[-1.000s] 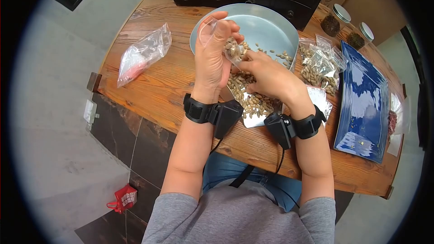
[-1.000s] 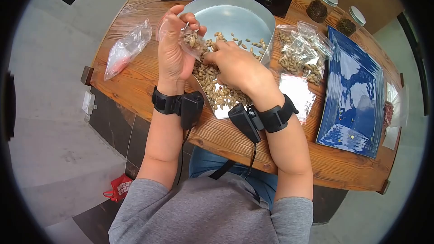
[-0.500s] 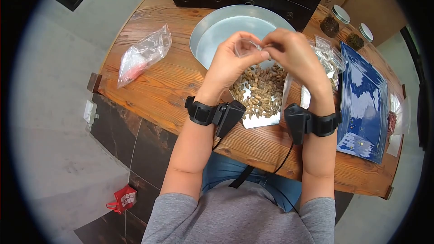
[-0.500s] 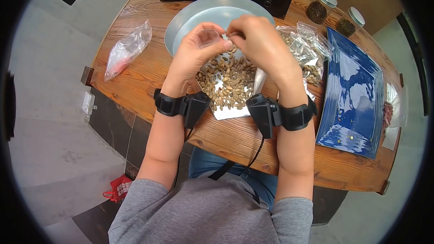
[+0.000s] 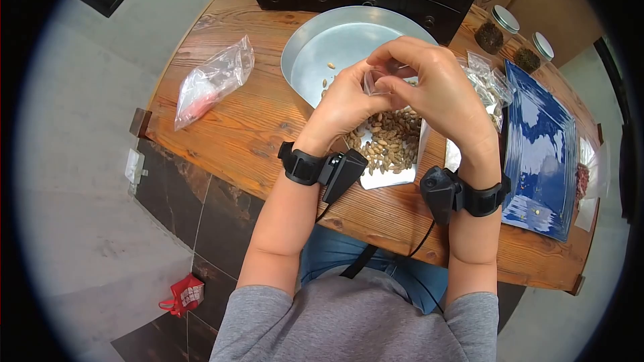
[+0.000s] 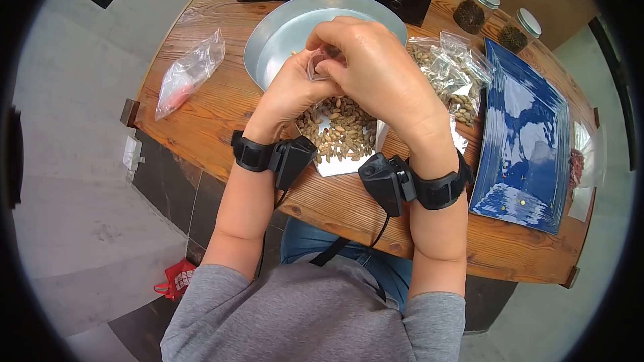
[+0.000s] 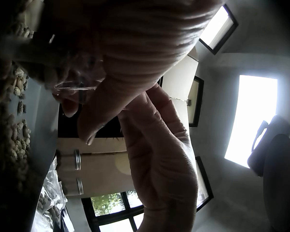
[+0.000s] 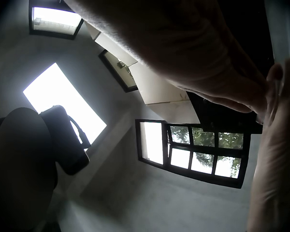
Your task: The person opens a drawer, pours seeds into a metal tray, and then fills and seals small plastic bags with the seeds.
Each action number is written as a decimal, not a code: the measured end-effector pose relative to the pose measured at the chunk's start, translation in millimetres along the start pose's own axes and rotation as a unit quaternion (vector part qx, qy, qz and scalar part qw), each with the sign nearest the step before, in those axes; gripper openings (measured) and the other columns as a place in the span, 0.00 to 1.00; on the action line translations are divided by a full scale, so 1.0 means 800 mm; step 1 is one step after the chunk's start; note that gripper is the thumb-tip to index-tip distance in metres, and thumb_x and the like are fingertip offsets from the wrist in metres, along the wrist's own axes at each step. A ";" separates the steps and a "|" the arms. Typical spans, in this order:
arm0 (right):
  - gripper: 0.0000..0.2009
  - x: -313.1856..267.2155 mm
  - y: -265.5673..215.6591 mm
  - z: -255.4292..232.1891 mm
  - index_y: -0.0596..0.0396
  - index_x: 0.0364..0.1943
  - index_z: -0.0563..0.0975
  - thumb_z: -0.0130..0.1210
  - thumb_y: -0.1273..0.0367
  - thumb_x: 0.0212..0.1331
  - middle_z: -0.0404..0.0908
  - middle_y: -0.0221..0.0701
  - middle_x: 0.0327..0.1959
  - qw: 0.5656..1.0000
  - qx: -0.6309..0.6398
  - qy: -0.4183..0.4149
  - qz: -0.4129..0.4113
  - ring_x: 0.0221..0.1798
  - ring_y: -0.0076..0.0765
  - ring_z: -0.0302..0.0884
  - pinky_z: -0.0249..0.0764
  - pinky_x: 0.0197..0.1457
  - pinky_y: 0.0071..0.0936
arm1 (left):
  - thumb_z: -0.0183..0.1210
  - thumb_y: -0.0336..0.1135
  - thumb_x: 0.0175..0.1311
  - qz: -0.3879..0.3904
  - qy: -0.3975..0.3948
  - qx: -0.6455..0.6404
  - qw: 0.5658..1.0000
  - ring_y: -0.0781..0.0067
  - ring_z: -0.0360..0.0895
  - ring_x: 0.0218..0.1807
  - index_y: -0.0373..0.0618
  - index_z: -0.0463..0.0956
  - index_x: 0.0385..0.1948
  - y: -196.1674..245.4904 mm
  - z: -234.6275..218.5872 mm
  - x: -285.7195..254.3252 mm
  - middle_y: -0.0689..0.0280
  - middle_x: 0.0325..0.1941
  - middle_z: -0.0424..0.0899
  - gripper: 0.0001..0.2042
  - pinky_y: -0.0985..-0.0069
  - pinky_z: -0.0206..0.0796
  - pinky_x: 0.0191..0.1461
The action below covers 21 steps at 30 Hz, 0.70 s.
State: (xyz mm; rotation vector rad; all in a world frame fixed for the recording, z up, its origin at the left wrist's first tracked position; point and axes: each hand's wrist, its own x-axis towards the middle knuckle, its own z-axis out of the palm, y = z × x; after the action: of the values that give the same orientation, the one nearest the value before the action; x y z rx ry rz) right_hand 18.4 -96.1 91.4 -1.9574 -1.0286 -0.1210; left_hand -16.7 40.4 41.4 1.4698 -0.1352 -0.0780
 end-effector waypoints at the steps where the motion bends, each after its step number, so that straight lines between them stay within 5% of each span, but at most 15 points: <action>1: 0.06 0.000 -0.001 0.001 0.62 0.28 0.75 0.53 0.76 0.44 0.76 0.41 0.28 1.000 -0.001 0.000 0.000 0.31 0.44 0.75 0.71 0.35 0.31 | 0.57 0.20 0.47 0.000 0.000 0.000 1.000 0.77 0.74 0.43 0.36 0.68 0.46 0.000 0.000 0.000 0.65 0.40 0.77 0.20 0.80 0.69 0.47; 7: 0.05 0.002 -0.004 0.002 0.62 0.28 0.75 0.51 0.75 0.46 0.76 0.43 0.27 0.999 -0.015 0.039 -0.029 0.31 0.47 0.75 0.71 0.34 0.31 | 0.59 0.21 0.47 0.027 0.030 0.003 0.999 0.77 0.74 0.42 0.37 0.70 0.42 0.000 0.002 0.003 0.65 0.37 0.76 0.17 0.79 0.69 0.46; 9: 0.05 0.007 0.000 0.002 0.61 0.28 0.75 0.51 0.75 0.47 0.76 0.44 0.26 0.987 -0.021 0.152 -0.056 0.31 0.48 0.75 0.70 0.33 0.32 | 0.61 0.22 0.47 0.078 0.123 0.025 0.989 0.79 0.74 0.39 0.40 0.71 0.37 -0.004 -0.002 0.005 0.67 0.34 0.76 0.13 0.81 0.68 0.44; 11: 0.07 -0.001 0.015 -0.003 0.59 0.31 0.76 0.53 0.74 0.47 0.77 0.43 0.28 0.992 -0.022 0.125 -0.020 0.34 0.49 0.75 0.71 0.37 0.33 | 0.63 0.24 0.48 0.111 0.152 -0.048 0.981 0.81 0.72 0.37 0.42 0.71 0.32 0.000 -0.001 0.005 0.69 0.31 0.74 0.11 0.83 0.66 0.41; 14: 0.25 -0.017 0.023 0.002 0.51 0.48 0.72 0.61 0.70 0.39 0.75 0.40 0.40 0.962 -0.181 -0.164 0.124 0.47 0.44 0.71 0.68 0.50 0.35 | 0.62 0.26 0.49 0.222 0.233 -0.090 0.943 0.82 0.68 0.39 0.44 0.71 0.35 -0.001 -0.007 0.005 0.71 0.33 0.73 0.12 0.83 0.60 0.46; 17: 0.31 -0.012 0.012 0.016 0.49 0.51 0.70 0.64 0.70 0.34 0.72 0.36 0.43 0.937 -0.183 -0.252 0.161 0.50 0.43 0.69 0.67 0.51 0.33 | 0.62 0.26 0.50 0.230 0.244 -0.126 0.934 0.82 0.68 0.38 0.44 0.71 0.35 0.002 -0.007 0.004 0.70 0.34 0.73 0.12 0.83 0.60 0.45; 21: 0.32 -0.022 0.024 0.042 0.47 0.51 0.70 0.64 0.72 0.31 0.71 0.36 0.39 0.943 -0.207 -0.246 0.085 0.47 0.43 0.68 0.67 0.49 0.34 | 0.62 0.26 0.50 0.226 0.243 -0.123 0.935 0.82 0.68 0.38 0.44 0.71 0.35 0.001 -0.007 0.005 0.70 0.34 0.73 0.12 0.84 0.60 0.45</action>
State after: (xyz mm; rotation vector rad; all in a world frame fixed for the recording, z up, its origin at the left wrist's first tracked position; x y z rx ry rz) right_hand 10.7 -86.4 50.3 -2.5307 -1.2121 0.2856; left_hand -12.2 45.3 41.9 1.1391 -0.0541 0.6216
